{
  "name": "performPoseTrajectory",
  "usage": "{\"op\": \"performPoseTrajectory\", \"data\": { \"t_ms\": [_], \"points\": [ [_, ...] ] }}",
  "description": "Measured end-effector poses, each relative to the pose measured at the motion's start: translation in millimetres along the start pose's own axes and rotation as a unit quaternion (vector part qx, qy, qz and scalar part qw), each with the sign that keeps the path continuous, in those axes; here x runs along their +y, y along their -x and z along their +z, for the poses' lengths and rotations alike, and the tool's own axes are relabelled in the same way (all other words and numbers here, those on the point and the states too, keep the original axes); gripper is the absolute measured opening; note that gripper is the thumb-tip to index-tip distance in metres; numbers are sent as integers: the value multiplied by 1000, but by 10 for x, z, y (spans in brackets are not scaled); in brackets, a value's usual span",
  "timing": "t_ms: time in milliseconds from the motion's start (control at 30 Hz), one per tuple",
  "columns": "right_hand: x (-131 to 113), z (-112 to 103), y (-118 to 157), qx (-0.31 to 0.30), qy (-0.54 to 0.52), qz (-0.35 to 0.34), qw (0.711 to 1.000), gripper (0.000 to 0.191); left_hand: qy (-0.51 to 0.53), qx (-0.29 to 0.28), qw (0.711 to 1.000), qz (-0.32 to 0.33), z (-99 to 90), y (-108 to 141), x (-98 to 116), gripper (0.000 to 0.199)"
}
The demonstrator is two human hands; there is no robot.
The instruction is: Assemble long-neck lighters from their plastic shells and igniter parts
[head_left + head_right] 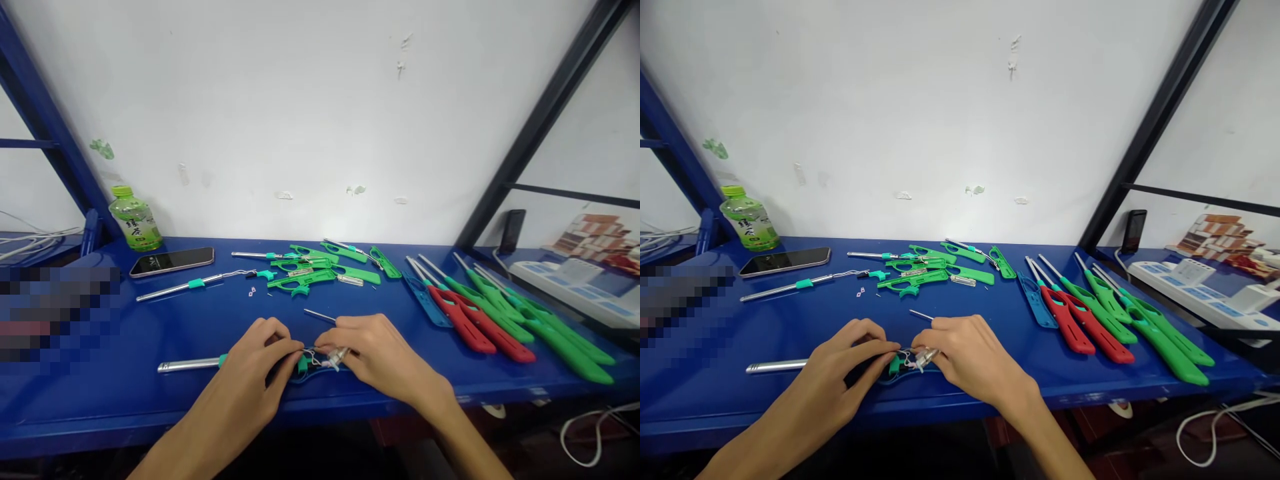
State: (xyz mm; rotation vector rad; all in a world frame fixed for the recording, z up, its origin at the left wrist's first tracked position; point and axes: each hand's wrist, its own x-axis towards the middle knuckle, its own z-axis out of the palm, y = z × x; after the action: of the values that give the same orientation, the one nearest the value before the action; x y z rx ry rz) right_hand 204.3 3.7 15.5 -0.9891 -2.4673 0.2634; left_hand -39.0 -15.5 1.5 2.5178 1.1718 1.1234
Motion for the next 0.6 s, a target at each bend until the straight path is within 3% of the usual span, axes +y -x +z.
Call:
{"op": "performPoseTrajectory", "data": {
  "t_ms": [133,600],
  "points": [
    [-20,11,4,27,5,-6,1000,21,-4,-6,1000,-3,-15,-14,1,27],
    [-20,64,26,88,33,-22,995,18,-16,1,1000,25,-12,42,-18,23]
  ]
}}
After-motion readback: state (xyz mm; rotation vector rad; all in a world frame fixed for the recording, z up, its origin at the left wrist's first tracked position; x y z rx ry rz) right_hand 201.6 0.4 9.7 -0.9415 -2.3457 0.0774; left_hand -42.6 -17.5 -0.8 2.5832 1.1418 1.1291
